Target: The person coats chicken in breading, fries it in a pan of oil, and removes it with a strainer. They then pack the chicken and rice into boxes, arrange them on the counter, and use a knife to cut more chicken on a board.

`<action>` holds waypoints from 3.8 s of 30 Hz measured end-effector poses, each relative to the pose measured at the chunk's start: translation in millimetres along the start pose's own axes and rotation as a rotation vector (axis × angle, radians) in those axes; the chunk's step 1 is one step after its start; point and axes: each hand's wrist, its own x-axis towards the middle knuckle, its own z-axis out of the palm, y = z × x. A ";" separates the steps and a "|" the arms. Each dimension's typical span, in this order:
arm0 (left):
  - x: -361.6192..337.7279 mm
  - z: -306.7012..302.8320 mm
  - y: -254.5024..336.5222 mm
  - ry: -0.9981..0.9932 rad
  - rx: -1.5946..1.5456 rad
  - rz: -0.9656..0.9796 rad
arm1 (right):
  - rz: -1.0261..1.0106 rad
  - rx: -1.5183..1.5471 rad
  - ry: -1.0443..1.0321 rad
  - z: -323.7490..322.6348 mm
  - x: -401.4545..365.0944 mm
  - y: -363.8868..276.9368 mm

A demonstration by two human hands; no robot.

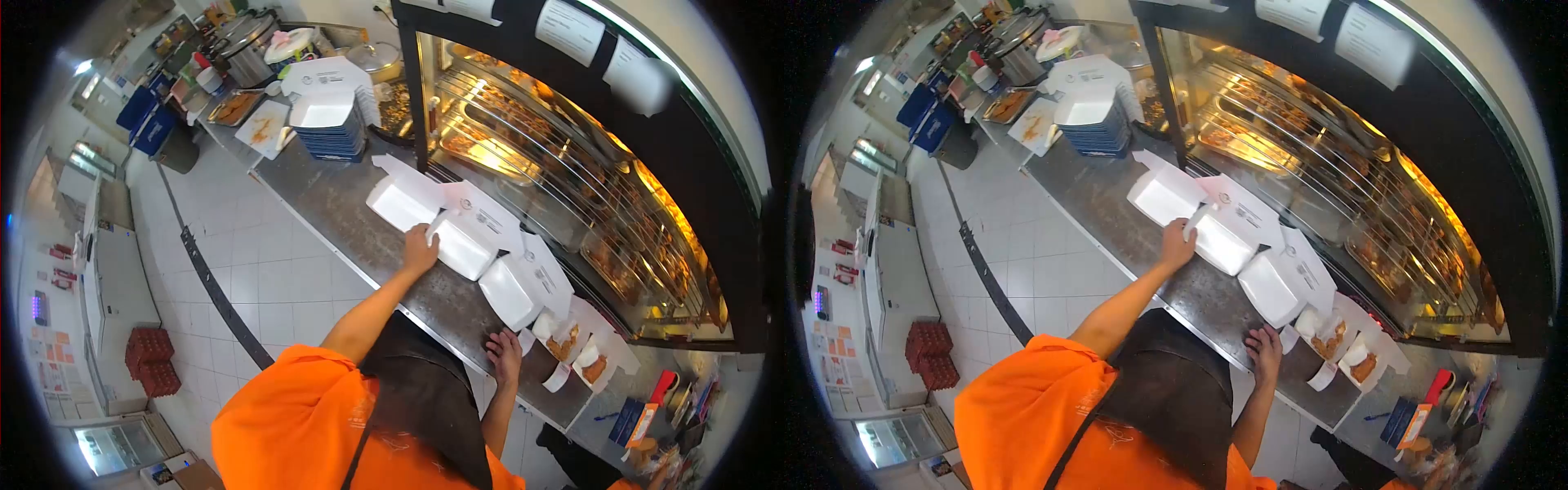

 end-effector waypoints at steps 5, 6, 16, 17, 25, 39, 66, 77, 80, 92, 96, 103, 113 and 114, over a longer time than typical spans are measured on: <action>9.5 10.4 -2.7 0.039 0.061 0.108 | -0.001 0.002 0.026 -8.6 -4.5 16.0; 5.4 4.4 -2.4 -0.011 0.059 0.019 | -0.001 0.012 0.044 -11.2 -6.6 18.7; 11.7 -16.8 15.8 -0.005 0.347 0.457 | -0.077 0.102 0.110 -39.4 -14.9 35.7; 6.3 -25.2 36.0 0.006 0.360 0.455 | -0.092 0.131 0.141 -42.7 -15.7 37.2; -31.1 -41.0 34.1 -0.021 0.357 0.440 | -0.139 0.181 0.304 -74.1 -25.0 45.5; -146.8 -40.4 222.2 -1.198 -0.382 0.289 | -0.197 0.837 0.416 -33.1 -38.3 1.8; -164.4 41.8 249.4 -1.105 -0.655 -0.263 | -0.849 0.812 -0.085 3.3 -140.5 -73.1; -152.4 -38.8 250.4 -1.734 -1.012 -1.076 | -0.922 -1.203 0.433 -55.3 -94.3 -9.9; -155.7 -38.2 262.0 -1.503 -0.920 -0.373 | -0.568 -0.290 0.521 -50.2 -74.2 7.3; -85.9 -10.0 152.4 -0.687 0.028 0.618 | -0.187 0.888 -0.399 -5.2 -98.7 -59.9; -22.0 -18.1 46.7 0.055 0.313 0.250 | -0.128 0.497 -0.057 -28.0 -65.0 -19.3; 10.3 -5.9 29.1 0.052 -0.196 -0.338 | 0.090 0.544 0.040 -42.6 -19.9 33.6; -6.0 -46.1 16.3 0.127 -0.105 -0.472 | -0.005 0.315 -0.078 14.0 -6.3 -1.5; -4.2 -57.3 8.0 0.162 -0.094 -0.476 | 0.003 0.302 -0.059 24.4 -7.6 -7.6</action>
